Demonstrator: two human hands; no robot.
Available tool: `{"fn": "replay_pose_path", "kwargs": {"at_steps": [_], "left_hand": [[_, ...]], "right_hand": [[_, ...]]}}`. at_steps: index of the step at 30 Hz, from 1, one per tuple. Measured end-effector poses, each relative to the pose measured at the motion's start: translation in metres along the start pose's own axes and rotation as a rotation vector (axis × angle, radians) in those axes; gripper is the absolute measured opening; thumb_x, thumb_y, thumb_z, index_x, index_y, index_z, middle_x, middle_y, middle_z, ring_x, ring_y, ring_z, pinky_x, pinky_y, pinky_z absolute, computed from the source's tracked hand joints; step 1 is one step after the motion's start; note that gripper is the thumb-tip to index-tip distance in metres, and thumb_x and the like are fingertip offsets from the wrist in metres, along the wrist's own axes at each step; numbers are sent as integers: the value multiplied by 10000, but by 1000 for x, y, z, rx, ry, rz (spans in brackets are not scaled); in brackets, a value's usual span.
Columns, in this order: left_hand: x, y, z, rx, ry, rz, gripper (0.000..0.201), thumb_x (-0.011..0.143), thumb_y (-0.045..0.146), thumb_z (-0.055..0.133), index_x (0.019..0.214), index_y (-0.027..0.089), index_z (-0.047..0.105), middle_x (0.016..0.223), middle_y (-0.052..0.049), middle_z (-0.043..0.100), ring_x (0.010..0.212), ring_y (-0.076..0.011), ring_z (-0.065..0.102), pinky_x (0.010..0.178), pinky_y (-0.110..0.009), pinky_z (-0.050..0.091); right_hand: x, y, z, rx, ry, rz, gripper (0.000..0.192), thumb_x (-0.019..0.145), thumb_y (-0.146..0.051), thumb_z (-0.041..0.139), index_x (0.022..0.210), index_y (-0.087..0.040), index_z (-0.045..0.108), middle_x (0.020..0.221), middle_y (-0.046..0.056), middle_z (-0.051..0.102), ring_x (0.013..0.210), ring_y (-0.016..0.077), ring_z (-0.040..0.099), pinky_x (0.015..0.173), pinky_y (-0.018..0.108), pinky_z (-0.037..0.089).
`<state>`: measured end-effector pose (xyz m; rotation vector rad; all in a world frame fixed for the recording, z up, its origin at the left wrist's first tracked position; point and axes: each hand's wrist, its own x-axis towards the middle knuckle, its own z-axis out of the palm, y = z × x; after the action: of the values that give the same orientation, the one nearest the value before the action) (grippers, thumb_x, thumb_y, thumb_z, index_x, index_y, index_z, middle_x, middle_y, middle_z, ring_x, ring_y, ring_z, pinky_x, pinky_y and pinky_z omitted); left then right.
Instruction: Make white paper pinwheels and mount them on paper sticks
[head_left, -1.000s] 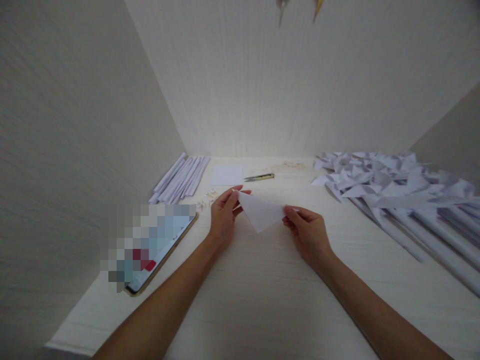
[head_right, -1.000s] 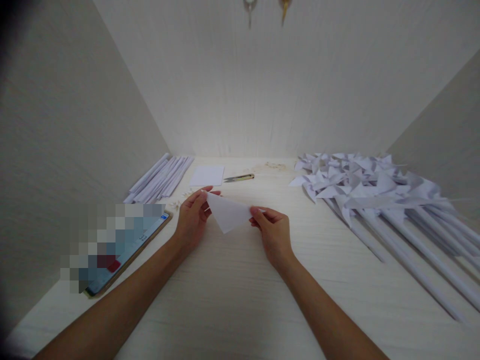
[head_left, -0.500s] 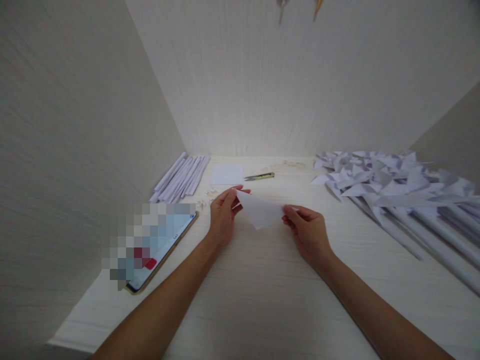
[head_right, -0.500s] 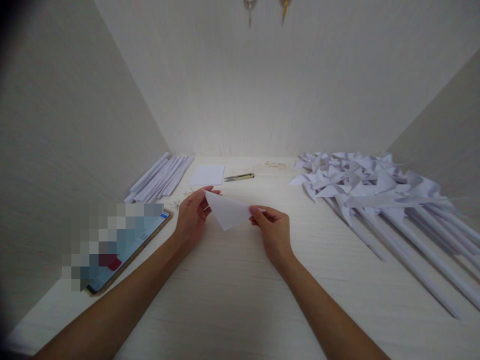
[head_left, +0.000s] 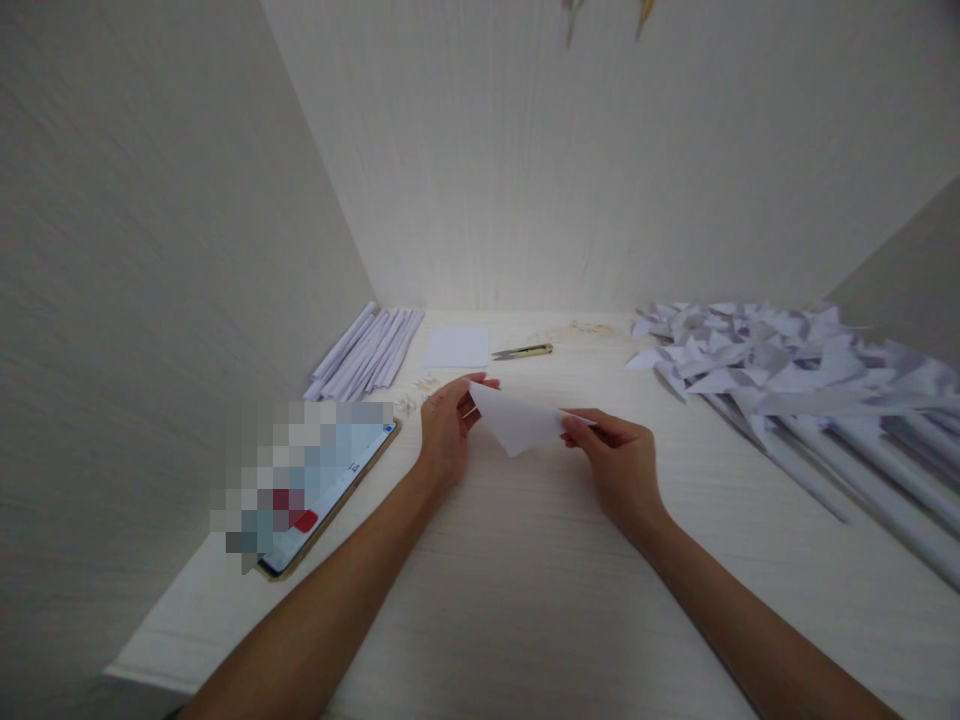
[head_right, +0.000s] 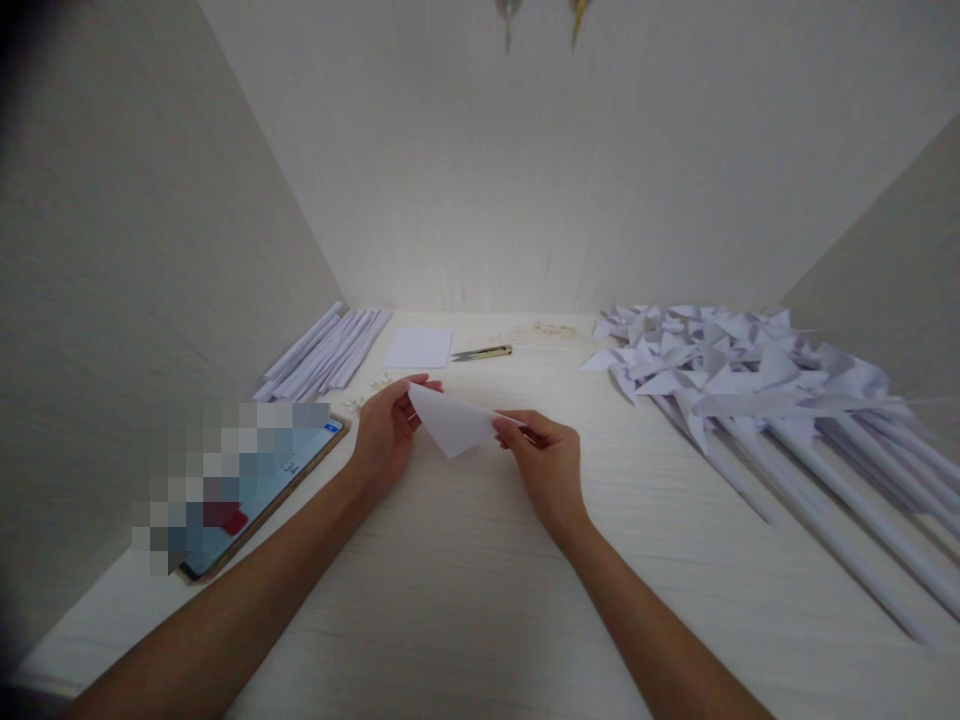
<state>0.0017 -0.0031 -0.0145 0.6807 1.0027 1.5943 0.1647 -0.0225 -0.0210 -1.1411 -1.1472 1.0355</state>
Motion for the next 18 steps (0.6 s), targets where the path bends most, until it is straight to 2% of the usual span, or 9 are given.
{"fn": "replay_pose_path", "kwargs": {"at_steps": [7, 18], "left_hand": [[-1, 1, 2, -5, 28, 0, 236, 650, 341, 587, 756, 133, 625, 729, -57, 687, 729, -161, 627, 697, -289, 444], [1, 1, 1, -29, -81, 45, 285, 667, 346, 625, 867, 144, 636, 866, -71, 690, 818, -155, 620, 748, -287, 443]], "right_hand": [[-6, -9, 2, -30, 3, -119, 57, 612, -237, 675, 652, -214, 709, 659, 9, 679, 564, 123, 574, 521, 249, 466], [0, 0, -3, -11, 19, -66, 137, 638, -275, 666, 749, -213, 716, 647, 6, 681, 550, 126, 584, 546, 275, 491]]}}
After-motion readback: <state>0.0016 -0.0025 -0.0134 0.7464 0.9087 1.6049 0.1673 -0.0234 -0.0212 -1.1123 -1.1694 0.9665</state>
